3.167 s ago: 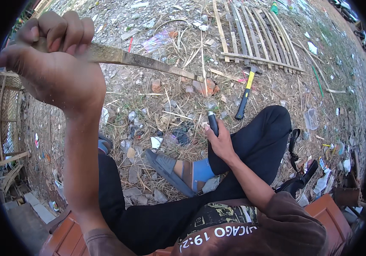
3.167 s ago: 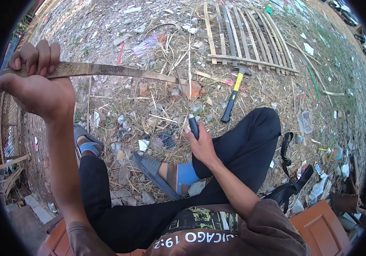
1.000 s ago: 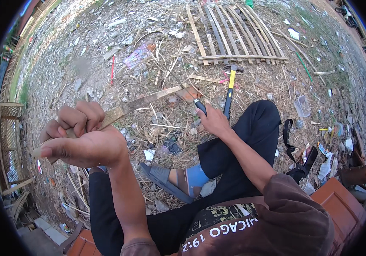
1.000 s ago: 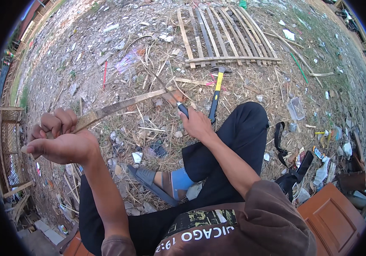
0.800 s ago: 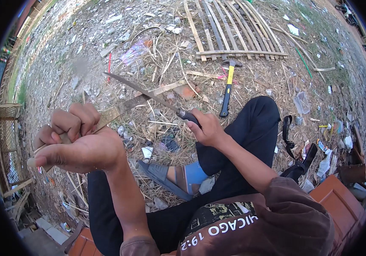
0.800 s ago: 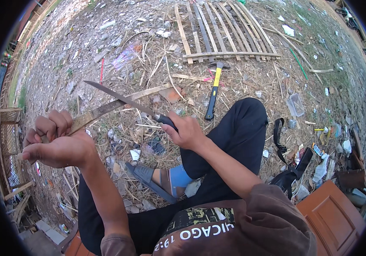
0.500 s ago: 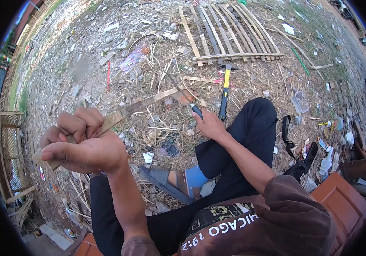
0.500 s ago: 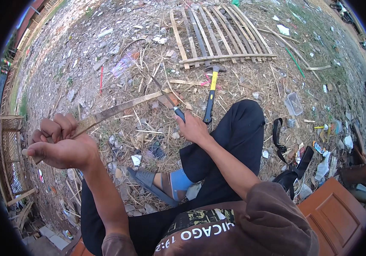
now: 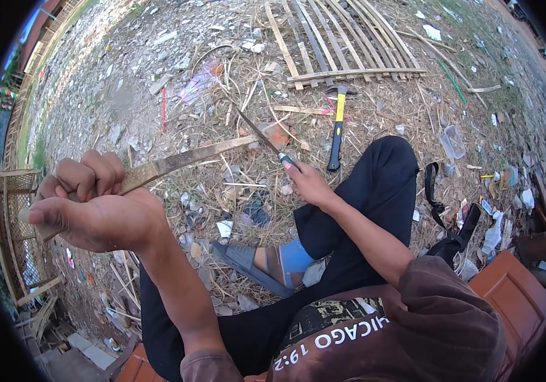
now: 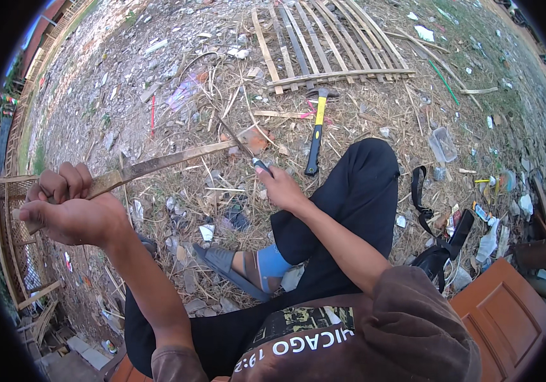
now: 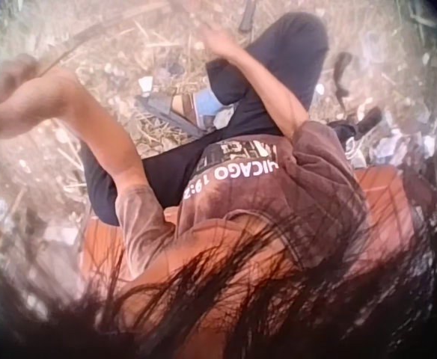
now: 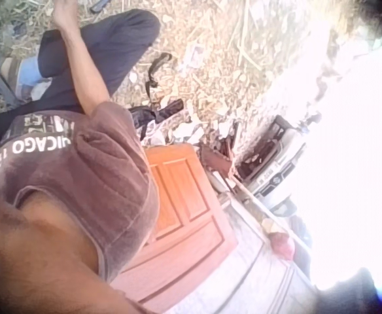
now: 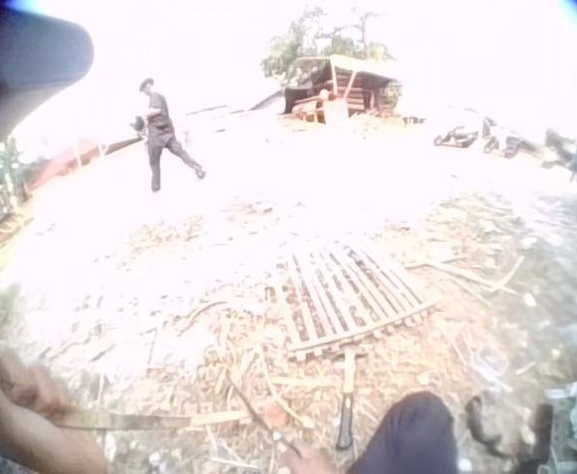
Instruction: The person whittles a long strip of bamboo using a knife, shaving off thin layers along its length while holding it by hand.
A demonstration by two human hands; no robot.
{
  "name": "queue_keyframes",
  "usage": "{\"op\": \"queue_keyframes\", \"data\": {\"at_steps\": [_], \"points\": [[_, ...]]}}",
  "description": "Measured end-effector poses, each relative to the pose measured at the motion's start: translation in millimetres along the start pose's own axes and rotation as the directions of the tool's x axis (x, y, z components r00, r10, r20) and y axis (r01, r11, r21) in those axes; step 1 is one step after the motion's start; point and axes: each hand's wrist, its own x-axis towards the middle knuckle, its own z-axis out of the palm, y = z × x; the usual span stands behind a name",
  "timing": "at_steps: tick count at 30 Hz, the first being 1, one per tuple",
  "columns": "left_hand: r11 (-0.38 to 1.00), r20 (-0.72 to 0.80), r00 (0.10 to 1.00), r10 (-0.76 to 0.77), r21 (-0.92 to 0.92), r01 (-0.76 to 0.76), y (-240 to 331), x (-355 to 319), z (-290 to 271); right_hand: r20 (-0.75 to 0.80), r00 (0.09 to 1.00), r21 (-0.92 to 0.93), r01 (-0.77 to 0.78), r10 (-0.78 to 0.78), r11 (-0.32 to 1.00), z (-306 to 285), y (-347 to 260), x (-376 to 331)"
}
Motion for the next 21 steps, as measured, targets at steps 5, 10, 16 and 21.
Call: {"op": "queue_keyframes", "data": {"at_steps": [5, 10, 16, 21], "points": [[0.999, -0.028, 1.0, -0.008, 0.034, 0.009, 0, 0, -7, 0.035, 0.858, -0.203, 0.508, -0.512, 0.837, 5, -96, -62], [0.999, -0.015, 0.999, -0.046, 0.027, 0.046, -4, 1, -8, -0.022, 0.963, -0.481, 0.227, -0.27, 0.847, 4, -24, -29], [0.999, -0.004, 1.0, -0.026, 0.039, 0.026, -5, -4, -12, -0.049, 0.99, -0.501, 0.092, -0.134, 0.861, 7, -6, -13], [0.999, 0.017, 1.0, -0.014, 0.042, 0.013, -1, -9, 1, -0.078, 0.987, -0.157, 0.124, -0.137, 0.98, 8, 10, -1]]}}
